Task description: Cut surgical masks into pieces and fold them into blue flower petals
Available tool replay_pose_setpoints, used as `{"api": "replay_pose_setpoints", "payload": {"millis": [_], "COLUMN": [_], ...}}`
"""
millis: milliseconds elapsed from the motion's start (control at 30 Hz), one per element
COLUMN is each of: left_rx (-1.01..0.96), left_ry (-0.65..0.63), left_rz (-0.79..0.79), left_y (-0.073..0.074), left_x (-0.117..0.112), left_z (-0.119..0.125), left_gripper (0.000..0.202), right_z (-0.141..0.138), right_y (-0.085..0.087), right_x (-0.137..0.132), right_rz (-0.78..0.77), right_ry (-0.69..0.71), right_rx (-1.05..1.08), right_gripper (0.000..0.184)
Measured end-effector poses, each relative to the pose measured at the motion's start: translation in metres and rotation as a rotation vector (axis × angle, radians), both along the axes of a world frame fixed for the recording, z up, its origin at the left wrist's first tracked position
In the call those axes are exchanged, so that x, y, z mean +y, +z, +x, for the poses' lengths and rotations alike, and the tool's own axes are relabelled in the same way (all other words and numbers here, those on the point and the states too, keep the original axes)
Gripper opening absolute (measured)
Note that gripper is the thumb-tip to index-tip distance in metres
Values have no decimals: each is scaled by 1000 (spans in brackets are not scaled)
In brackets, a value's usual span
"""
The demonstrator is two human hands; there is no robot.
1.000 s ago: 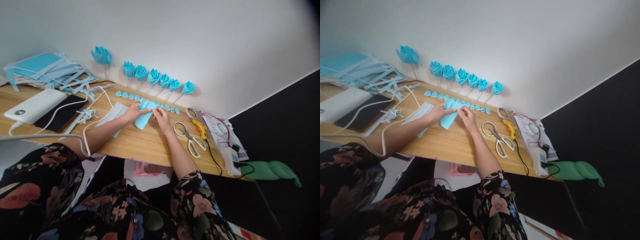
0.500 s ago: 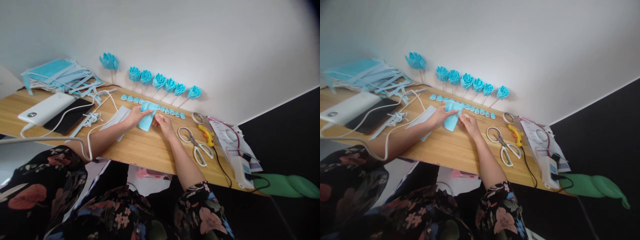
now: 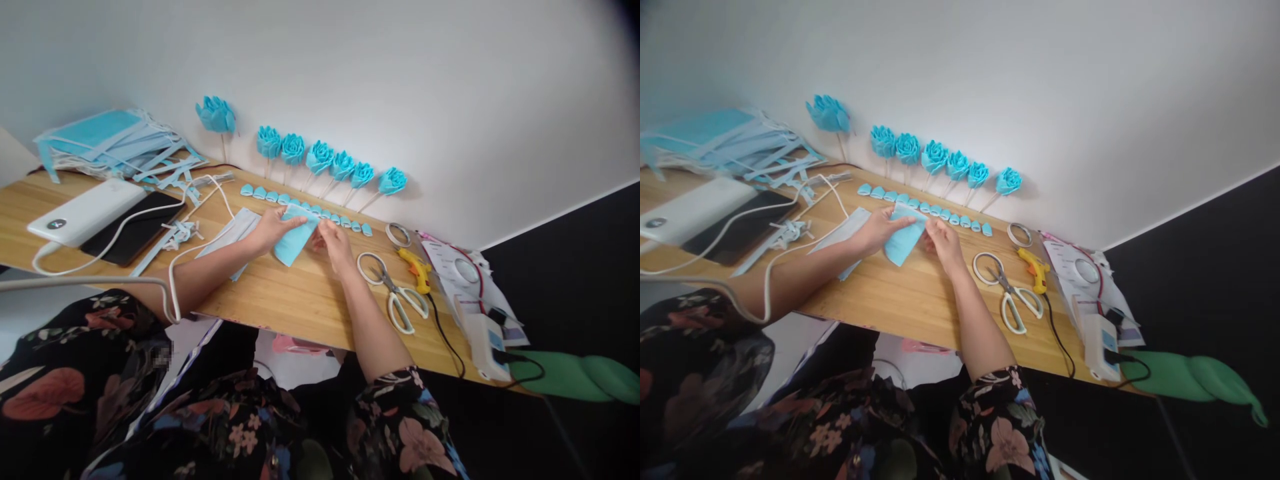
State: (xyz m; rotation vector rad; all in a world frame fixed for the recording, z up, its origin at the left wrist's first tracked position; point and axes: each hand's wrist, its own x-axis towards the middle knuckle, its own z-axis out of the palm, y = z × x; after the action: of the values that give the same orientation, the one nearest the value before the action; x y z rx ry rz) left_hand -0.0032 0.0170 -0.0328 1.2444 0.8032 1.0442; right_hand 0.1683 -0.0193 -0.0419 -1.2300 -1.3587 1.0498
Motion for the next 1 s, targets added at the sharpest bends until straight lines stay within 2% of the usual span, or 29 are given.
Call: {"api": "replay_pose_setpoints", "payload": {"millis": [67,200,333,467,633,733,900,1000], "left_rx": [90,271,274,224,195,196,245,282], "left_ry": [-34,-127,-155,-141,-150,-155,-191,-164], "left_rz": [41,171,258,212,193,200,184,185], "left_y": [-2,-4,-3,-3,-3,-1,0,-3], "left_x": [-2,-7,-8,-6,-7,-9,-9,-6], "left_z": [1,2,2,1,2,2,1,0], "left_gripper": [33,30,33,38,39,40,36,33], "right_z": [1,-4,-5,2,6,5,8,16], "right_y": [3,6,11,16,15,16,18,18], "right_x": [-1,-5,-8,-8,-7,-8,-9,-5], "right_rz": [93,247,319,317,311,274,308,341], "right_ry": [-64,-79,-152,-214,-140,-117,-234,-297], "right_rx": [6,-119,-229,-241,-186,-233,-301,-286], "right_gripper": [54,35,25,25,29,33,38,35]}}
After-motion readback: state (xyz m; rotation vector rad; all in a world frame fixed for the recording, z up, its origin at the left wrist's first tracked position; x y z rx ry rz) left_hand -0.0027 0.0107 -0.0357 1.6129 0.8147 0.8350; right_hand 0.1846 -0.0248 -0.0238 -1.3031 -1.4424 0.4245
